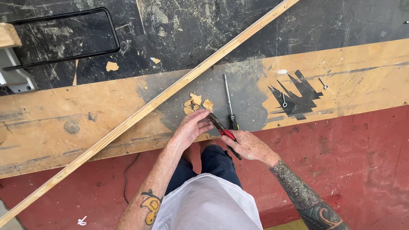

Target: Removing staples or nails from a wooden strip using a screwdriver and pliers

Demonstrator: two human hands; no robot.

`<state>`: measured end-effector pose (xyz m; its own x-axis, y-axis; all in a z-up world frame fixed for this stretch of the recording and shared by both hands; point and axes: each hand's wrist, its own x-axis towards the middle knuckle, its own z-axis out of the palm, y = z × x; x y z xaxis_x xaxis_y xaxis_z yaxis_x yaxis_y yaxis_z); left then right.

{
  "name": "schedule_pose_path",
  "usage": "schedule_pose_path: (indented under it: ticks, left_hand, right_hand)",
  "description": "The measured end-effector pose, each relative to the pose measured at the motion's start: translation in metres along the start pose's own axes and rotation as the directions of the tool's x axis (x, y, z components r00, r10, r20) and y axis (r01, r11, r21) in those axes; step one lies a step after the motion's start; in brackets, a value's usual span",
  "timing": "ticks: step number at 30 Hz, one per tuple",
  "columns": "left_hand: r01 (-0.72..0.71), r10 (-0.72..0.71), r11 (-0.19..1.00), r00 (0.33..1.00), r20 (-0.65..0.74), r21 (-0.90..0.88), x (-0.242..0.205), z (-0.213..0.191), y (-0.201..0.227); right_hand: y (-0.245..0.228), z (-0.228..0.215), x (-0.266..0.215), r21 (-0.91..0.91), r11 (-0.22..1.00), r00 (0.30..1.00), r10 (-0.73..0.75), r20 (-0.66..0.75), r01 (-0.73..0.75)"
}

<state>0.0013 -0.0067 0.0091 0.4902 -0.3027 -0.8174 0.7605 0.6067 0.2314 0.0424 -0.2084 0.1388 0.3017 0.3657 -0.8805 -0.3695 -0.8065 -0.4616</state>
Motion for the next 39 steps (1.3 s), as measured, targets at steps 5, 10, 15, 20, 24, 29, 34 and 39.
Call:
schedule_pose_path:
  ticks: [5, 10, 15, 20, 24, 29, 34, 39]
  left_hand:
    - [-0.116, 0.116, 0.993, 0.993, -0.031, 0.001, 0.013, -0.018, -0.005]
    - [-0.272, 0.28, 0.959, 0.953, -0.115, 0.079, 0.013, -0.026, 0.0]
    - [-0.435, 0.598, 0.619, 0.801, -0.033, 0.654, -0.02, -0.008, 0.023]
    - [-0.347, 0.794, 0.256, 0.609, 0.009, 0.902, -0.073, -0.021, 0.057]
    - [0.008, 0.835, -0.207, 0.522, 0.173, 0.978, -0.116, -0.067, 0.089]
    - [0.292, 0.707, -0.189, 0.703, -0.076, 0.938, -0.138, -0.207, 0.087]
    - [0.446, 0.67, -0.292, 0.727, -0.153, 0.846, -0.174, -0.321, 0.076]
    - [0.527, 0.741, -0.542, 0.667, 0.077, 0.655, -0.192, -0.332, 0.051]
  right_hand:
    - [-0.005, -0.002, -0.003, -0.071, 0.996, 0.998, -0.055, 0.007, 0.055]
    - [0.007, 0.001, -0.007, -0.1, 0.993, 0.998, -0.069, 0.01, 0.07]
    - [0.026, -0.007, -0.028, -0.176, 0.982, 0.986, 0.043, -0.163, -0.072]
    - [0.092, -0.006, -0.006, -0.154, 0.954, 0.871, 0.16, -0.465, -0.258]
    - [0.137, 0.003, 0.024, -0.116, 0.981, 0.594, 0.0, -0.804, -0.157]
    - [0.114, -0.004, 0.041, -0.129, 0.988, 0.427, -0.082, -0.901, -0.081]
    - [0.072, 0.005, 0.038, -0.176, 0.984, 0.378, -0.158, -0.912, -0.013]
    - [0.003, 0.053, 0.081, 0.616, 0.679, 0.834, 0.011, -0.551, 0.398]
